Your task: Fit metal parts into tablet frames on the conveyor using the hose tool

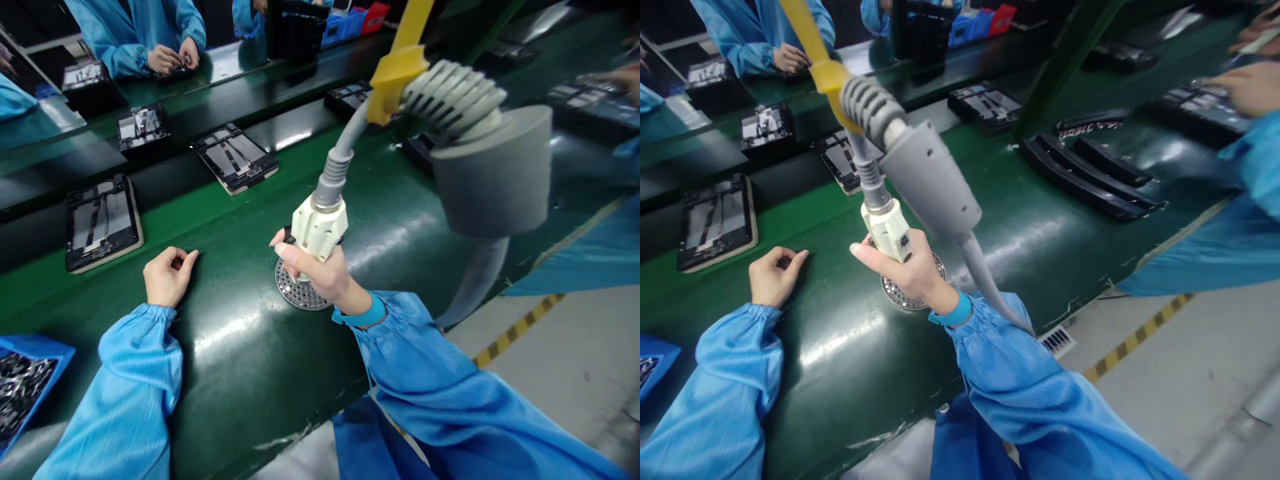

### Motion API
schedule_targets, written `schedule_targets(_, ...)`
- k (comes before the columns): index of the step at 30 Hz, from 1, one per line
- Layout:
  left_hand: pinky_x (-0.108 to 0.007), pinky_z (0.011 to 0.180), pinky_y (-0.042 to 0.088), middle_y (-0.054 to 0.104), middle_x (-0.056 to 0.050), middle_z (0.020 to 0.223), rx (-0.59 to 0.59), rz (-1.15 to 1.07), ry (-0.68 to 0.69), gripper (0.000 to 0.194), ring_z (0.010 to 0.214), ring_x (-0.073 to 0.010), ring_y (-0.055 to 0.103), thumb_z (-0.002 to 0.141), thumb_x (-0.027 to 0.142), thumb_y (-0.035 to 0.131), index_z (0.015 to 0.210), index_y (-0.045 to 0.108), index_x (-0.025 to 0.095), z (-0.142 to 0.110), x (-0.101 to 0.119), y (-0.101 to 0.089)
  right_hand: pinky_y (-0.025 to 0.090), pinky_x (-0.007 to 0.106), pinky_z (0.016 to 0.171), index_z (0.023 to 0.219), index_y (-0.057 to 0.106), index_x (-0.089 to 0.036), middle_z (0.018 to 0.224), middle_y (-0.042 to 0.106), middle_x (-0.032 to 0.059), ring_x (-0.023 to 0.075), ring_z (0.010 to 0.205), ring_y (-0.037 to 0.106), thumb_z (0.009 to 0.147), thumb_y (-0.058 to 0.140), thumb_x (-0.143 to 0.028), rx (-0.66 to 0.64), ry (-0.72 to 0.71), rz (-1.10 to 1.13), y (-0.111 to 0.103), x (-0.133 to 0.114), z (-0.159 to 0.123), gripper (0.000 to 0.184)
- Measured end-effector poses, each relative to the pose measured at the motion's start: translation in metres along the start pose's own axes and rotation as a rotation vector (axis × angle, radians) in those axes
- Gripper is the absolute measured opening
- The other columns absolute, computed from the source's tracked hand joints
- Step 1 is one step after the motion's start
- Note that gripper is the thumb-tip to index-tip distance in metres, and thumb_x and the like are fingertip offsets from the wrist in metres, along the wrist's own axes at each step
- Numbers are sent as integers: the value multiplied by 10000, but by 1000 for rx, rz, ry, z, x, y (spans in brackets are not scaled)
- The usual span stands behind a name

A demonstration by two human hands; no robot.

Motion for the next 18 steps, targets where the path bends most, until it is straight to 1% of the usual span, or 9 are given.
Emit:
schedule_targets(2, -296, 635, 418, 566, 13, 579, 2, 10, -4, 351, 569, -158, 522, 801, 550, 678, 689, 645, 219, -1, -1, -1, 428, 306, 542, 851, 723, -210, 565, 547, -65, 102, 516, 487, 793, 820, -498, 7, -19, 10, -1, -2, 0, 310)
schedule_targets(4, -293, 641, 422, 574, 10, 577, -4, 24, -20, 339, 571, -163, 529, 822, 535, 668, 703, 657, 218, 1, 1, -2, 410, 303, 519, 922, 727, -213, 531, 524, -80, 100, 476, 465, 782, 831, -544, 32, -40, 58, -4, -6, -2, 374)
schedule_targets(7, -301, 692, 439, 665, -29, 671, -84, 105, -64, 320, 667, -197, 615, 896, 493, 616, 764, 693, 212, 16, 11, 8, 380, 302, 479, 983, 717, -214, 500, 492, -89, 102, 423, 433, 780, 826, -615, 53, -79, 151, -10, -15, -9, 462)
schedule_targets(10, -318, 815, 474, 772, -95, 925, -167, 200, -144, 292, 937, -261, 713, 964, 443, 577, 879, 730, 208, 53, 28, 32, 394, 314, 480, 1036, 733, -217, 525, 498, -73, 116, 427, 445, 822, 786, -640, 9, -102, 187, -14, -17, -17, 477)
schedule_targets(12, -338, 878, 494, 782, -145, 1061, -168, 208, -220, 325, 1071, -299, 719, 993, 457, 567, 959, 748, 189, 87, 39, 50, 407, 313, 485, 1085, 731, -222, 558, 511, -60, 122, 450, 458, 841, 767, -633, -57, -106, 200, -13, -13, -20, 479)
schedule_targets(15, -410, 947, 526, 732, -285, 1185, -182, 185, -366, 533, 1168, -380, 695, 981, 591, 603, 1028, 755, 83, 137, 49, 77, 422, 305, 475, 1131, 712, -220, 585, 520, -45, 134, 476, 475, 864, 740, -618, -116, -87, 214, -13, -4, -22, 480)
schedule_targets(16, -441, 980, 533, 709, -306, 1224, -194, 174, -413, 584, 1198, -391, 680, 962, 621, 636, 1061, 748, 56, 151, 51, 85, 430, 305, 473, 1139, 706, -220, 586, 519, -42, 139, 481, 481, 872, 729, -612, -118, -77, 215, -13, -1, -23, 475)
schedule_targets(17, -471, 1016, 536, 691, -295, 1267, -207, 165, -453, 596, 1226, -382, 664, 949, 622, 669, 1113, 736, 53, 162, 52, 91, 439, 305, 470, 1147, 701, -219, 586, 517, -39, 144, 484, 487, 880, 719, -605, -118, -68, 217, -14, 1, -24, 469)
schedule_targets(18, -496, 1048, 536, 678, -257, 1310, -217, 154, -485, 574, 1248, -361, 650, 949, 596, 692, 1174, 718, 69, 170, 53, 96, 448, 306, 469, 1153, 700, -217, 585, 516, -36, 148, 488, 493, 886, 713, -597, -115, -63, 218, -15, 3, -24, 464)
Point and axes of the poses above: each hand's wrist, its own z-axis towards the middle knuckle, its own y-axis out of the palm, x = y × z, the point moved 7 cm from there along z, towards the middle knuckle
